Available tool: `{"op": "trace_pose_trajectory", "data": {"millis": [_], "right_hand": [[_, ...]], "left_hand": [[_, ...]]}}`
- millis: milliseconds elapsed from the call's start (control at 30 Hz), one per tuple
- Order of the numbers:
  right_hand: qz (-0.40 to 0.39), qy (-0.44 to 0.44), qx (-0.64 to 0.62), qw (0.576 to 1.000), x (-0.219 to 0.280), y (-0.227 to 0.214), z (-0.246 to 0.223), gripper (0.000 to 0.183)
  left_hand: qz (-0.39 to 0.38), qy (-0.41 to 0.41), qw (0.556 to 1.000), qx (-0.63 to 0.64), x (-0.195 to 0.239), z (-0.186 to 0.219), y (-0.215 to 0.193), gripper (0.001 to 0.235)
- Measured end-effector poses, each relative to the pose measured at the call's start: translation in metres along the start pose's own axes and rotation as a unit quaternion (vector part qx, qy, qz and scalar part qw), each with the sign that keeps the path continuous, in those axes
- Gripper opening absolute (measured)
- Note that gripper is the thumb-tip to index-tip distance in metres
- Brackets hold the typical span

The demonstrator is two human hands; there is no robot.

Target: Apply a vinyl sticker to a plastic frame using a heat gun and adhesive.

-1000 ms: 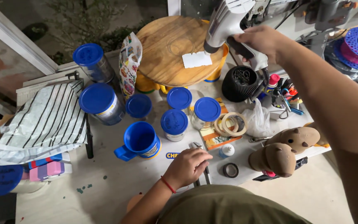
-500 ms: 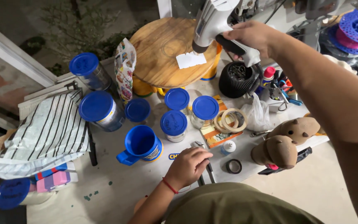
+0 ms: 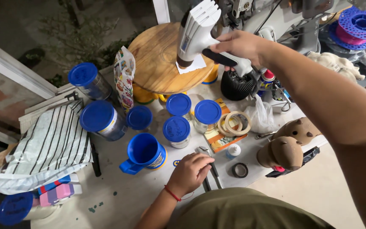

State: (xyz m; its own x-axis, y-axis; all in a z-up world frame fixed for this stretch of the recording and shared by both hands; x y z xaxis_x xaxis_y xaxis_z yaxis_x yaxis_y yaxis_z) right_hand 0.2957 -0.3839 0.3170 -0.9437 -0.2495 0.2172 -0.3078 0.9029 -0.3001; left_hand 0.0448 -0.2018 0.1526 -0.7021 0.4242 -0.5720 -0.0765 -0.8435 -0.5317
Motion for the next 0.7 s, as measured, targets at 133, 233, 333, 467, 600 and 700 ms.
{"op": "trace_pose_trajectory", "data": {"millis": [133, 233, 333, 467, 600, 700], "right_hand": [[0.015, 0.046, -0.022, 0.999, 0.009, -0.005, 0.0, 0.021], [0.018, 0.052, -0.035, 0.998, 0.008, -0.011, 0.005, 0.02], [0.02, 0.052, -0.042, 0.998, 0.008, -0.016, 0.006, 0.019], [0.059, 0.071, -0.017, 0.996, 0.011, -0.028, 0.009, 0.023], [0.046, 0.057, -0.028, 0.997, 0.005, -0.034, 0.016, 0.021], [0.079, 0.049, -0.037, 0.995, 0.004, -0.031, 0.013, 0.021]], "left_hand": [[-0.003, -0.001, 1.0, -0.01, -0.001, -0.001, -0.002, 0.019], [-0.001, -0.007, 1.0, -0.007, -0.003, 0.001, -0.005, 0.018], [0.0, -0.002, 1.0, 0.004, -0.006, 0.004, -0.006, 0.018], [-0.001, -0.001, 1.0, -0.001, -0.005, 0.003, -0.006, 0.018], [0.002, -0.005, 1.0, 0.001, -0.004, 0.002, -0.006, 0.018], [0.003, -0.002, 1.0, 0.008, -0.006, 0.004, -0.006, 0.018]]}}
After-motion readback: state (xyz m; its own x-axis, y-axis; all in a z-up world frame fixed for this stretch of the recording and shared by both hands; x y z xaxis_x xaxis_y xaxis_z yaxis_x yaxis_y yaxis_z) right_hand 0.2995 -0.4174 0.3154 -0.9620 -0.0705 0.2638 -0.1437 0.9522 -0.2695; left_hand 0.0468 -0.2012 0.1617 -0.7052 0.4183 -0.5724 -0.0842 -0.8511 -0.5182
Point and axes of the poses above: each hand's wrist, its own x-axis away from the middle knuckle, its own y-axis out of the palm, z = x × y, the point moved 5 cm from there along -x, towards the middle knuckle, and after that the axes turned 7 degrees about z, right-handed, at the moved point
